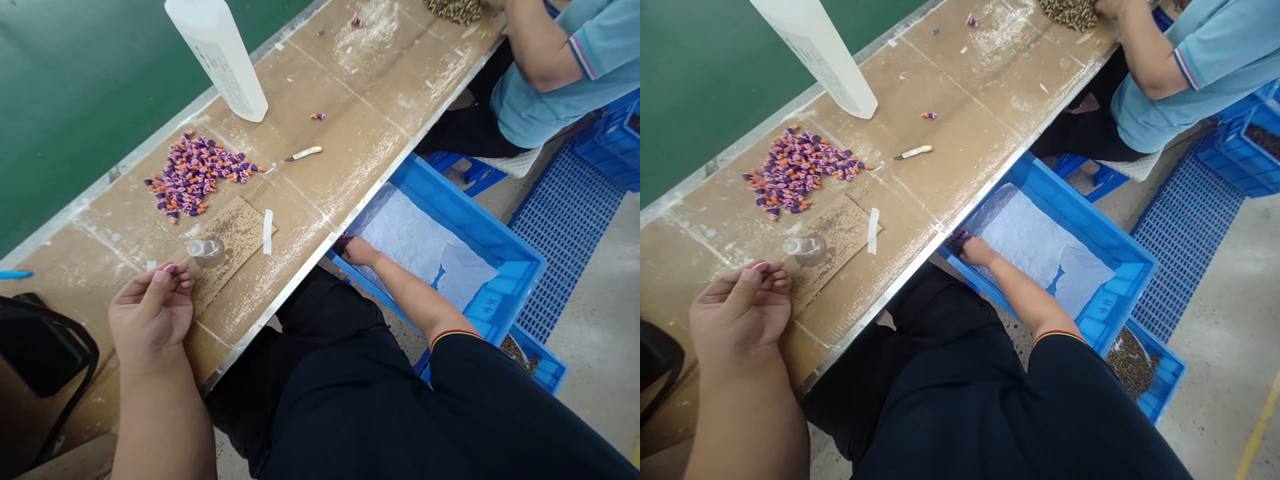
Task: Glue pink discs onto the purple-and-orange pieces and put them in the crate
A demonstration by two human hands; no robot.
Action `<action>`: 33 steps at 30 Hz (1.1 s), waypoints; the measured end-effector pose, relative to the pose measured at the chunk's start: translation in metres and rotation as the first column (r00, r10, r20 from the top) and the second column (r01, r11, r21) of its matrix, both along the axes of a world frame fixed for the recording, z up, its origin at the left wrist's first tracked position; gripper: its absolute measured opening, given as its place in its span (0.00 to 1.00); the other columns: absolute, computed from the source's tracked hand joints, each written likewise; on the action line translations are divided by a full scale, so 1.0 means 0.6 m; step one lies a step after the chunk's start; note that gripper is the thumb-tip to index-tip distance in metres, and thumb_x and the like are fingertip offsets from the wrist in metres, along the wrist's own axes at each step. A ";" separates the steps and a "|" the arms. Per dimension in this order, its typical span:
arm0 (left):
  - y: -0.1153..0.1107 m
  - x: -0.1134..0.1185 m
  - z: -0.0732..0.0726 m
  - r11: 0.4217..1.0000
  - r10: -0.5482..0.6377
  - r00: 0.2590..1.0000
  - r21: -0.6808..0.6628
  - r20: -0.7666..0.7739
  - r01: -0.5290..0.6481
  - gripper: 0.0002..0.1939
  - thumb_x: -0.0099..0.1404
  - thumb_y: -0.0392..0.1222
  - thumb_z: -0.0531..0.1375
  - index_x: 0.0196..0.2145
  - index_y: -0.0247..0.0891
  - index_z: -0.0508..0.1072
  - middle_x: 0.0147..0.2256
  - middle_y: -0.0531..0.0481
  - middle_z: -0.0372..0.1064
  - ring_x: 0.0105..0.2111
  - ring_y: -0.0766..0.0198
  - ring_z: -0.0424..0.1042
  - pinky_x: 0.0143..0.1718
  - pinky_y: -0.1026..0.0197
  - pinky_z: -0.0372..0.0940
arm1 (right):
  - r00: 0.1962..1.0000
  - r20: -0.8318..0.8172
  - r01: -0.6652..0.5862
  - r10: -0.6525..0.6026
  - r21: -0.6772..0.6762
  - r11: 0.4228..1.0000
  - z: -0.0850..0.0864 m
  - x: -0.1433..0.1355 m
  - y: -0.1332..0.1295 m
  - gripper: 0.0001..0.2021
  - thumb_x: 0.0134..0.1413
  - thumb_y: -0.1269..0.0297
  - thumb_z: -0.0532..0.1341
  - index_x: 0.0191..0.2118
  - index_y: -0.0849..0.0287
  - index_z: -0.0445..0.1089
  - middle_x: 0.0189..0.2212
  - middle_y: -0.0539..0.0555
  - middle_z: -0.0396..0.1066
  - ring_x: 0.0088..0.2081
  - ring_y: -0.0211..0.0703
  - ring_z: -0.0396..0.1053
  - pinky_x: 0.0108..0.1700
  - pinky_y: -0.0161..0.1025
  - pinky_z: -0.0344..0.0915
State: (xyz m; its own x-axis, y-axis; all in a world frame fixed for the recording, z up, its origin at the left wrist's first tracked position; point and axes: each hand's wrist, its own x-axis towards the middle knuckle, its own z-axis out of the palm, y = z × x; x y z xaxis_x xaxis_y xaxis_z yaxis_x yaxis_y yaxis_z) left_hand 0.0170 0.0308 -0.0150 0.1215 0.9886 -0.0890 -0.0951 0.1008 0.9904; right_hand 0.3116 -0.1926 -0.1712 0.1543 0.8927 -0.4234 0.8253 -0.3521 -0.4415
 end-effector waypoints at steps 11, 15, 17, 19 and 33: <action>-0.009 0.015 0.017 0.998 0.028 1.000 -0.064 -0.013 -0.029 0.35 0.16 0.55 0.87 0.20 0.37 0.80 0.23 0.49 0.76 0.24 0.68 0.74 0.23 0.72 0.70 | 0.992 0.118 0.041 -0.040 -0.007 0.999 -0.003 0.006 -0.006 0.17 0.73 0.67 0.59 0.59 0.59 0.81 0.59 0.65 0.79 0.59 0.58 0.76 0.58 0.47 0.70; -0.013 0.022 0.023 0.994 0.052 0.998 -0.095 -0.020 -0.053 0.36 0.11 0.54 0.87 0.19 0.37 0.78 0.22 0.50 0.75 0.23 0.69 0.74 0.22 0.72 0.69 | 0.988 0.145 0.048 -0.044 -0.019 0.999 -0.003 0.002 -0.006 0.19 0.74 0.66 0.57 0.63 0.58 0.79 0.61 0.66 0.77 0.61 0.60 0.75 0.59 0.49 0.72; -0.014 0.023 0.026 0.993 0.055 0.998 -0.101 -0.019 -0.057 0.36 0.10 0.54 0.86 0.18 0.37 0.78 0.21 0.51 0.75 0.23 0.70 0.73 0.22 0.72 0.69 | 0.987 0.154 0.051 -0.047 -0.024 0.998 -0.002 0.001 -0.006 0.19 0.74 0.65 0.58 0.63 0.57 0.79 0.62 0.65 0.76 0.61 0.60 0.75 0.58 0.48 0.73; -0.016 0.022 0.027 0.993 0.057 0.998 -0.105 -0.022 -0.059 0.37 0.10 0.54 0.86 0.19 0.37 0.78 0.21 0.51 0.75 0.23 0.70 0.73 0.22 0.72 0.69 | 0.985 0.163 0.058 -0.053 -0.025 0.998 -0.002 0.000 -0.006 0.20 0.74 0.65 0.58 0.64 0.56 0.78 0.63 0.64 0.76 0.60 0.60 0.76 0.57 0.48 0.73; -0.013 0.017 0.024 0.996 0.040 0.999 -0.084 -0.007 -0.040 0.36 0.13 0.53 0.87 0.20 0.36 0.78 0.22 0.50 0.75 0.23 0.69 0.74 0.22 0.71 0.69 | 0.975 0.199 0.094 -0.103 0.053 0.994 -0.003 0.019 -0.013 0.18 0.72 0.67 0.57 0.57 0.66 0.80 0.55 0.69 0.78 0.57 0.61 0.73 0.61 0.51 0.68</action>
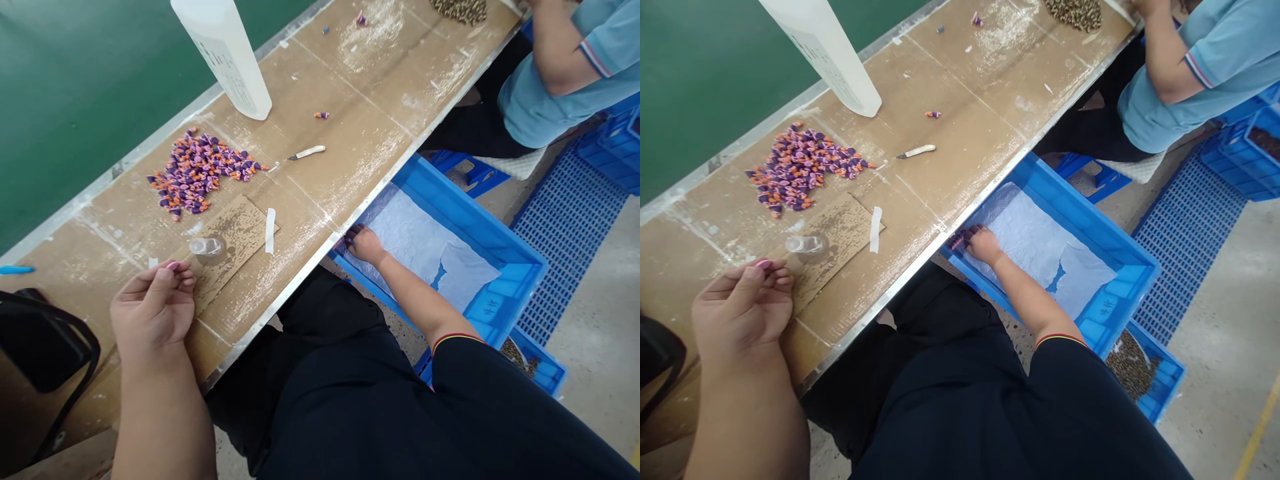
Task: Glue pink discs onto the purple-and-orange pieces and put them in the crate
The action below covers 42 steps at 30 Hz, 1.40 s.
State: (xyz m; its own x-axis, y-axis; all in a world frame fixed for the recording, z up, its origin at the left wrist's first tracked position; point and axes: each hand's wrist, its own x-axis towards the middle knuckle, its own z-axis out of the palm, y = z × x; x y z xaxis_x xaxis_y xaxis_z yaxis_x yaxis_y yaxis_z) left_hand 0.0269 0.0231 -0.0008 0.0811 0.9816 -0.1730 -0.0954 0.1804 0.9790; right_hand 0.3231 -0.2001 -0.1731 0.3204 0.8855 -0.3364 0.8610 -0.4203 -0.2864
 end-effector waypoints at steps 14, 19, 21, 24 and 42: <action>0.007 -0.014 -0.021 0.994 -0.053 0.999 0.092 -0.012 0.054 0.24 0.33 0.45 0.85 0.24 0.36 0.79 0.25 0.47 0.75 0.27 0.65 0.74 0.24 0.68 0.68 | 0.993 -0.037 0.118 -0.116 0.042 0.992 -0.016 -0.001 0.009 0.22 0.71 0.69 0.58 0.67 0.63 0.73 0.65 0.69 0.71 0.60 0.59 0.73 0.61 0.48 0.72; 0.007 -0.014 -0.021 0.996 -0.039 0.999 0.083 -0.007 0.040 0.24 0.31 0.44 0.84 0.23 0.36 0.79 0.25 0.47 0.75 0.27 0.64 0.74 0.25 0.67 0.68 | 0.992 -0.055 0.112 -0.109 0.051 0.992 -0.018 0.000 0.019 0.22 0.69 0.71 0.60 0.65 0.61 0.76 0.65 0.67 0.71 0.63 0.59 0.71 0.64 0.49 0.71; 0.007 -0.013 -0.021 0.996 -0.039 0.999 0.080 -0.006 0.040 0.25 0.31 0.43 0.84 0.23 0.35 0.78 0.25 0.47 0.75 0.27 0.64 0.74 0.24 0.68 0.68 | 0.994 -0.056 0.102 -0.099 0.056 0.993 -0.017 0.000 0.022 0.21 0.68 0.71 0.62 0.63 0.60 0.77 0.65 0.66 0.71 0.64 0.60 0.70 0.65 0.48 0.71; 0.007 -0.013 -0.021 0.997 -0.040 0.999 0.071 -0.004 0.040 0.24 0.31 0.42 0.84 0.24 0.35 0.78 0.24 0.47 0.75 0.27 0.64 0.74 0.24 0.68 0.68 | 0.995 -0.055 0.084 -0.081 0.058 0.995 -0.015 0.000 0.025 0.19 0.66 0.72 0.62 0.60 0.60 0.79 0.65 0.66 0.71 0.65 0.59 0.70 0.65 0.47 0.72; 0.001 -0.006 -0.011 0.996 -0.047 0.999 0.072 -0.011 0.048 0.26 0.27 0.46 0.86 0.22 0.37 0.79 0.24 0.48 0.75 0.26 0.65 0.74 0.24 0.69 0.68 | 0.998 -0.053 0.037 -0.033 0.064 0.997 -0.019 0.006 0.024 0.16 0.69 0.71 0.61 0.56 0.57 0.82 0.62 0.63 0.76 0.63 0.57 0.73 0.63 0.47 0.73</action>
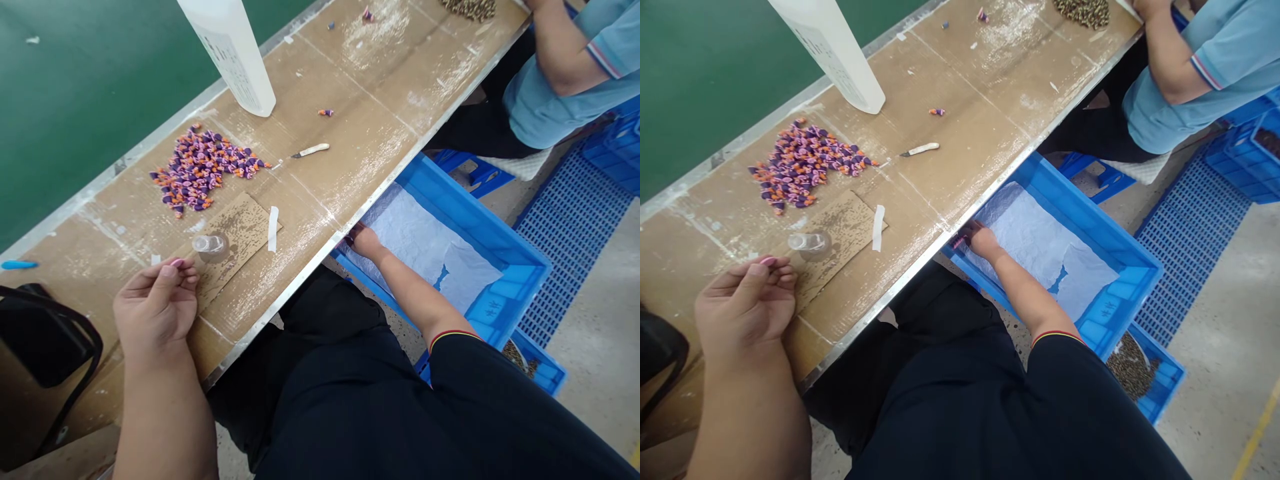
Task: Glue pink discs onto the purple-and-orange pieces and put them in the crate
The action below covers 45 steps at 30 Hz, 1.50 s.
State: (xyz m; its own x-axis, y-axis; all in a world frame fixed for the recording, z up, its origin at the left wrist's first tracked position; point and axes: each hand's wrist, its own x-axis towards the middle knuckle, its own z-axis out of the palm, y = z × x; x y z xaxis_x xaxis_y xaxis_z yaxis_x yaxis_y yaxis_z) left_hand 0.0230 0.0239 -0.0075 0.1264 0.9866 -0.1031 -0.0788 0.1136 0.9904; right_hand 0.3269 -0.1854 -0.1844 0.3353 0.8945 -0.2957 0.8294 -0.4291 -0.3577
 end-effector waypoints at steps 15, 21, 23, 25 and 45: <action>0.005 -0.009 -0.013 1.000 0.006 1.000 0.026 0.009 -0.007 0.22 0.34 0.42 0.83 0.24 0.35 0.78 0.25 0.46 0.74 0.27 0.63 0.74 0.25 0.66 0.67 | 0.999 -0.014 0.051 -0.051 0.043 0.998 -0.007 0.005 -0.005 0.20 0.66 0.73 0.61 0.60 0.59 0.79 0.61 0.65 0.75 0.63 0.60 0.71 0.64 0.50 0.72; 0.007 -0.012 -0.015 1.000 0.007 1.000 0.020 0.011 -0.007 0.23 0.35 0.43 0.84 0.24 0.34 0.77 0.26 0.45 0.74 0.28 0.62 0.74 0.25 0.65 0.68 | 0.996 -0.038 0.084 -0.082 0.059 0.995 -0.021 0.010 -0.003 0.22 0.65 0.78 0.58 0.60 0.61 0.78 0.59 0.65 0.77 0.61 0.57 0.73 0.65 0.49 0.72; 0.007 -0.011 -0.014 1.000 0.004 1.000 0.019 0.013 -0.004 0.24 0.34 0.43 0.84 0.24 0.34 0.78 0.25 0.46 0.74 0.27 0.63 0.74 0.25 0.65 0.68 | 0.995 -0.051 0.087 -0.084 0.066 0.994 -0.024 0.010 -0.002 0.22 0.65 0.78 0.57 0.60 0.62 0.78 0.57 0.65 0.77 0.60 0.57 0.74 0.64 0.49 0.72; 0.005 -0.010 -0.012 1.000 0.000 1.000 0.022 0.014 -0.001 0.24 0.33 0.43 0.84 0.24 0.34 0.78 0.25 0.46 0.75 0.27 0.63 0.74 0.25 0.66 0.68 | 0.995 -0.062 0.088 -0.083 0.075 0.993 -0.026 0.010 -0.002 0.22 0.65 0.78 0.57 0.60 0.62 0.78 0.57 0.66 0.77 0.60 0.57 0.74 0.64 0.49 0.72; -0.003 0.006 0.007 0.998 0.031 0.999 -0.046 0.007 -0.031 0.36 0.16 0.55 0.88 0.21 0.35 0.79 0.23 0.49 0.75 0.24 0.67 0.74 0.23 0.70 0.69 | 0.984 -0.092 0.166 -0.152 0.173 0.971 -0.056 0.017 -0.016 0.16 0.63 0.74 0.62 0.53 0.62 0.80 0.57 0.65 0.78 0.53 0.58 0.79 0.57 0.47 0.77</action>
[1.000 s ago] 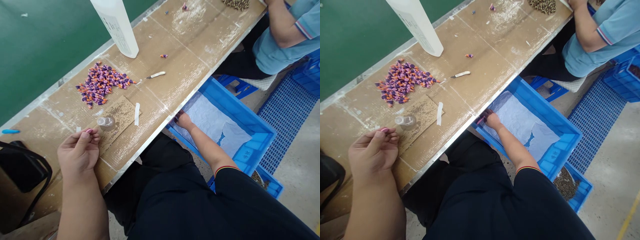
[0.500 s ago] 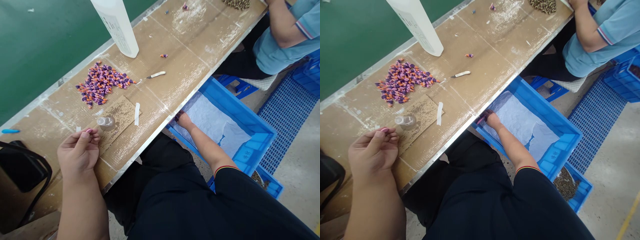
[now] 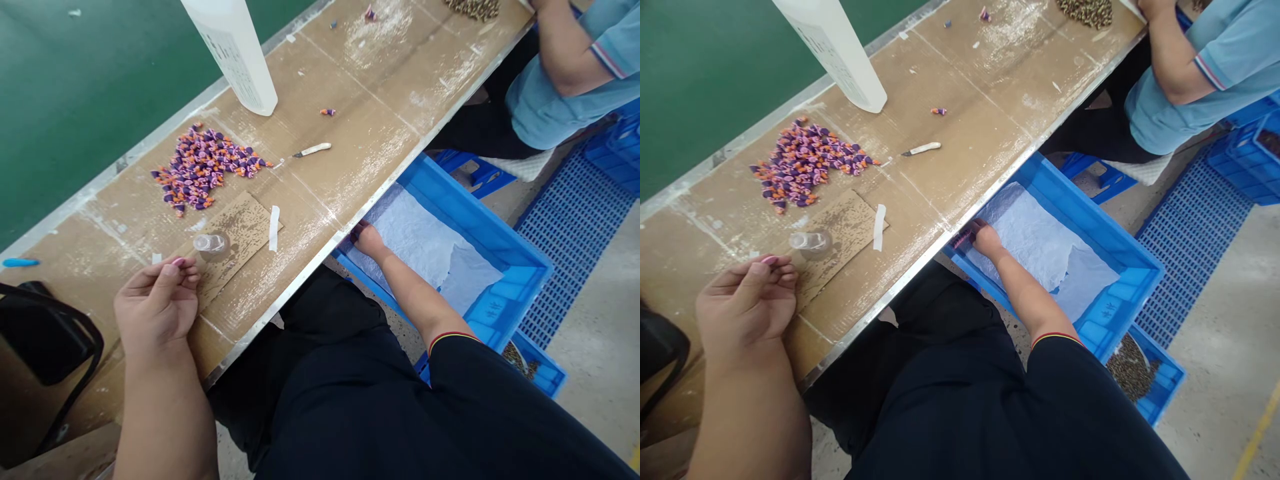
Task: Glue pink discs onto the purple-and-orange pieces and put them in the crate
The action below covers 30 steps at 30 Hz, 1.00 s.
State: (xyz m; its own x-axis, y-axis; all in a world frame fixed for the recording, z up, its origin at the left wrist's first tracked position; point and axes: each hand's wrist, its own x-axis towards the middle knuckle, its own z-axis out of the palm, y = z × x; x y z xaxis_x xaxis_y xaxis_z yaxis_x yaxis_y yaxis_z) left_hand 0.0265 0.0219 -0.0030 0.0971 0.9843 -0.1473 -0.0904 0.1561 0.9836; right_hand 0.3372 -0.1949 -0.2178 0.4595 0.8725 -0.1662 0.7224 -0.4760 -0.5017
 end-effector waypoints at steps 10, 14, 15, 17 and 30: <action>0.009 -0.020 -0.024 0.997 -0.060 0.998 0.046 0.032 0.058 0.24 0.35 0.44 0.86 0.26 0.35 0.80 0.25 0.48 0.77 0.26 0.65 0.75 0.25 0.68 0.70 | 0.998 0.057 0.034 -0.038 0.073 0.997 -0.026 0.000 -0.016 0.18 0.65 0.70 0.60 0.57 0.62 0.78 0.56 0.66 0.77 0.55 0.59 0.75 0.59 0.51 0.76; 0.009 -0.027 -0.028 0.998 -0.055 0.997 0.016 0.056 0.054 0.23 0.39 0.41 0.85 0.28 0.32 0.80 0.26 0.46 0.78 0.27 0.64 0.76 0.26 0.67 0.72 | 0.992 0.086 0.076 -0.087 0.119 0.990 -0.043 -0.005 -0.027 0.20 0.65 0.69 0.60 0.60 0.64 0.74 0.58 0.69 0.75 0.58 0.62 0.72 0.62 0.56 0.75; 0.009 -0.028 -0.029 0.998 -0.058 0.997 0.012 0.058 0.057 0.23 0.40 0.41 0.85 0.28 0.32 0.79 0.27 0.45 0.78 0.27 0.64 0.76 0.26 0.66 0.72 | 0.991 0.090 0.087 -0.100 0.130 0.988 -0.048 -0.007 -0.028 0.20 0.65 0.69 0.59 0.60 0.64 0.74 0.58 0.69 0.75 0.57 0.62 0.72 0.61 0.57 0.75; 0.010 -0.032 -0.031 0.997 -0.071 0.996 0.008 0.056 0.071 0.22 0.43 0.41 0.85 0.28 0.31 0.79 0.27 0.45 0.77 0.27 0.64 0.76 0.27 0.66 0.72 | 0.988 0.096 0.108 -0.123 0.148 0.983 -0.060 -0.010 -0.031 0.20 0.64 0.69 0.59 0.60 0.64 0.73 0.56 0.70 0.74 0.56 0.63 0.73 0.60 0.58 0.76; 0.005 -0.052 -0.034 0.988 -0.103 0.989 0.104 -0.103 0.114 0.26 0.45 0.61 0.82 0.31 0.38 0.84 0.31 0.44 0.81 0.30 0.61 0.78 0.30 0.62 0.73 | 0.966 0.128 0.180 -0.222 0.279 0.943 -0.098 -0.025 -0.039 0.21 0.60 0.65 0.60 0.58 0.61 0.67 0.53 0.70 0.72 0.54 0.65 0.73 0.56 0.64 0.77</action>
